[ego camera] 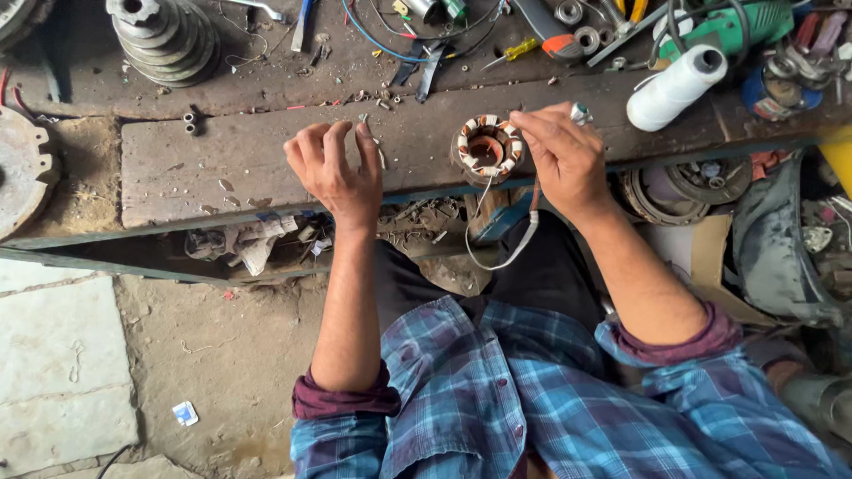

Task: The person winds white thread around a small cylindrical electrical component on a cluttered workbench. The person repeatedly pulls thread from a spool, wraps it around the component, and adjusts the winding by hand.

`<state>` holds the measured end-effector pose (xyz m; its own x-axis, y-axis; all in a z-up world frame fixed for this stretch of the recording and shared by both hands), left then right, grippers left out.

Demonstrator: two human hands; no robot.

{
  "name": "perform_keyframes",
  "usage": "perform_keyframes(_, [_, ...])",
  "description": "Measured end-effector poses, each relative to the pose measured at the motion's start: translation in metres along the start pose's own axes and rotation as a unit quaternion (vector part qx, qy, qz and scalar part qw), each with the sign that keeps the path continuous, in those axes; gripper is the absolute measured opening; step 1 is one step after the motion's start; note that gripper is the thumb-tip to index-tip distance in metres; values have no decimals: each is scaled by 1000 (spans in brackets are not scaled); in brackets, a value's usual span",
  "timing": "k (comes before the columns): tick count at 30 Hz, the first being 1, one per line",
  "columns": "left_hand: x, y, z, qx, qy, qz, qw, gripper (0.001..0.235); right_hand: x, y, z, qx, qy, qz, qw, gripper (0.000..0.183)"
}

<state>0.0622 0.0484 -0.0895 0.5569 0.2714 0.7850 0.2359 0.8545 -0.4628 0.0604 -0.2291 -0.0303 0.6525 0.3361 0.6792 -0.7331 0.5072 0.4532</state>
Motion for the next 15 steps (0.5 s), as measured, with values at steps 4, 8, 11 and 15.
perform_keyframes(4, [-7, 2, -1, 9, 10, 18, 1000, 18, -2, -1, -2, 17, 36, -23, 999, 17])
perform_keyframes(8, [-17, 8, -4, 35, 16, 13, 999, 20, -8, -11, 0, 50, 64, -59, 995, 16])
perform_keyframes(11, [-17, 13, -8, 49, -1, 2, 999, 31, -8, -20, -7, 80, 76, -71, 991, 16])
perform_keyframes(15, [-14, 22, -15, 51, -74, 15, 996, 54, -15, -31, -22, 141, 101, -118, 978, 18])
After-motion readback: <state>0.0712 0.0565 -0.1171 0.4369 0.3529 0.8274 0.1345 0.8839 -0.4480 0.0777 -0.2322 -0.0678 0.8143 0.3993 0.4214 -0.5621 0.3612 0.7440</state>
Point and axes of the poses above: each hand's wrist, its own x-axis towards the middle knuckle, its own z-axis out of the back of the hand, y = z × x, the point moved 3 cm from there along x, towards the middle knuckle, and after that the axes turned 4 degrees about x, right-handed, at the moved point
